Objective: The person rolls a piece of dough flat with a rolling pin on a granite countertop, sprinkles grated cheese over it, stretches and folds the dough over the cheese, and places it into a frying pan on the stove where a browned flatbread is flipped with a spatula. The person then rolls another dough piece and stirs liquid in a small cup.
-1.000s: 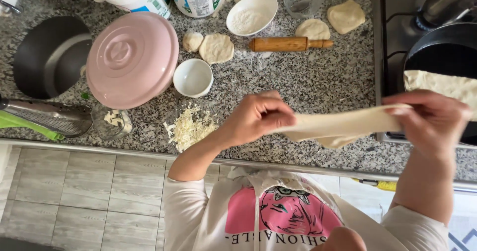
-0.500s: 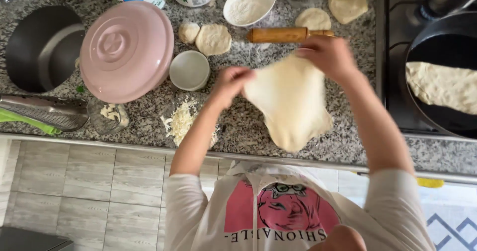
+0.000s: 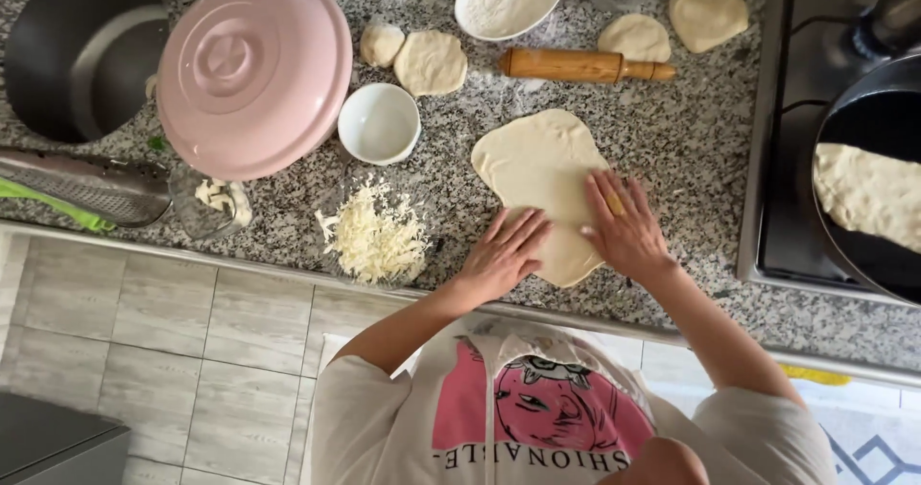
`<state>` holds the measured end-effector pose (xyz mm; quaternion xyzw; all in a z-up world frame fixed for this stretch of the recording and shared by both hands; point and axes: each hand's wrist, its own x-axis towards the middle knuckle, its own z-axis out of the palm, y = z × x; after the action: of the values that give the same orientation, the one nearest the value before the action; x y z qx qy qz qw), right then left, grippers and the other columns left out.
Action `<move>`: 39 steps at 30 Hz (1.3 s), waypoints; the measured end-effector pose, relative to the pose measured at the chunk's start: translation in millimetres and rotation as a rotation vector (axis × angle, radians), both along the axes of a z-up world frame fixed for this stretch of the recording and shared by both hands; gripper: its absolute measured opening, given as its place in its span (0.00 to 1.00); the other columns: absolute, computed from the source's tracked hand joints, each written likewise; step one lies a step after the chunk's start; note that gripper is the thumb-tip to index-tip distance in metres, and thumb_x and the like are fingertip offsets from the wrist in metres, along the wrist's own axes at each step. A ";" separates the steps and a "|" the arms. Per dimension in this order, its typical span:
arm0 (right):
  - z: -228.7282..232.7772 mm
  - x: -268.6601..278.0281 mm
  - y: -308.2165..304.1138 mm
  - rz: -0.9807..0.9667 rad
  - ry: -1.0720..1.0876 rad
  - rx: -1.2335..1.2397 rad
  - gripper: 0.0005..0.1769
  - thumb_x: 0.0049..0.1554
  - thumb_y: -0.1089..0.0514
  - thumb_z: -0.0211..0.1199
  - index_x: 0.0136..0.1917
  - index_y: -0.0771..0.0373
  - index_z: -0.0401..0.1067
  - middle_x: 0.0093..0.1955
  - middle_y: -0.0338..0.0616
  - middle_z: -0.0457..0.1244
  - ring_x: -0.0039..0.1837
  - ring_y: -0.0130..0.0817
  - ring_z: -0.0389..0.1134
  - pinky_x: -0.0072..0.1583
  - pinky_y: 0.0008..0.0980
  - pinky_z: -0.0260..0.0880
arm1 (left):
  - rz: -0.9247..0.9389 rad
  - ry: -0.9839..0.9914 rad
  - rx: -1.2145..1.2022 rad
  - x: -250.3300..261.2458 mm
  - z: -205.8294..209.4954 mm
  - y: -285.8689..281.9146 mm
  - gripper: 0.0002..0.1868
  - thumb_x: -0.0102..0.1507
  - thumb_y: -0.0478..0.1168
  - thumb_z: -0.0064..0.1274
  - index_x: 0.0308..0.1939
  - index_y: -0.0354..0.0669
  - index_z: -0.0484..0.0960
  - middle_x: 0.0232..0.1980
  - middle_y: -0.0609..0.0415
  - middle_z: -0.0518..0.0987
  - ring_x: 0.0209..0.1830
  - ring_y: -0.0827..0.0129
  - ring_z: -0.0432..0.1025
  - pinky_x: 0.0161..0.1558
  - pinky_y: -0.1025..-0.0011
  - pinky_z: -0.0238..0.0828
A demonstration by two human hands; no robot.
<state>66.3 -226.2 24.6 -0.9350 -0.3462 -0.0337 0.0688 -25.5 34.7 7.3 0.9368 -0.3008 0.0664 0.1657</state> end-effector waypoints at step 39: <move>58.2 15.2 154.9 0.348 0.255 0.482 0.32 0.65 0.46 0.58 0.77 0.63 0.61 0.77 0.57 0.58 0.79 0.55 0.56 0.76 0.52 0.58 | 1.138 -0.495 -0.006 -75.6 79.7 184.2 0.17 0.71 0.39 0.47 0.60 0.32 0.78 0.56 0.34 0.78 0.53 0.41 0.72 0.53 0.50 0.71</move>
<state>81.5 -71.3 82.7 -0.8152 -0.4717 0.0148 0.3358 -101.1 218.9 86.9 0.9067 0.2166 0.3604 0.0321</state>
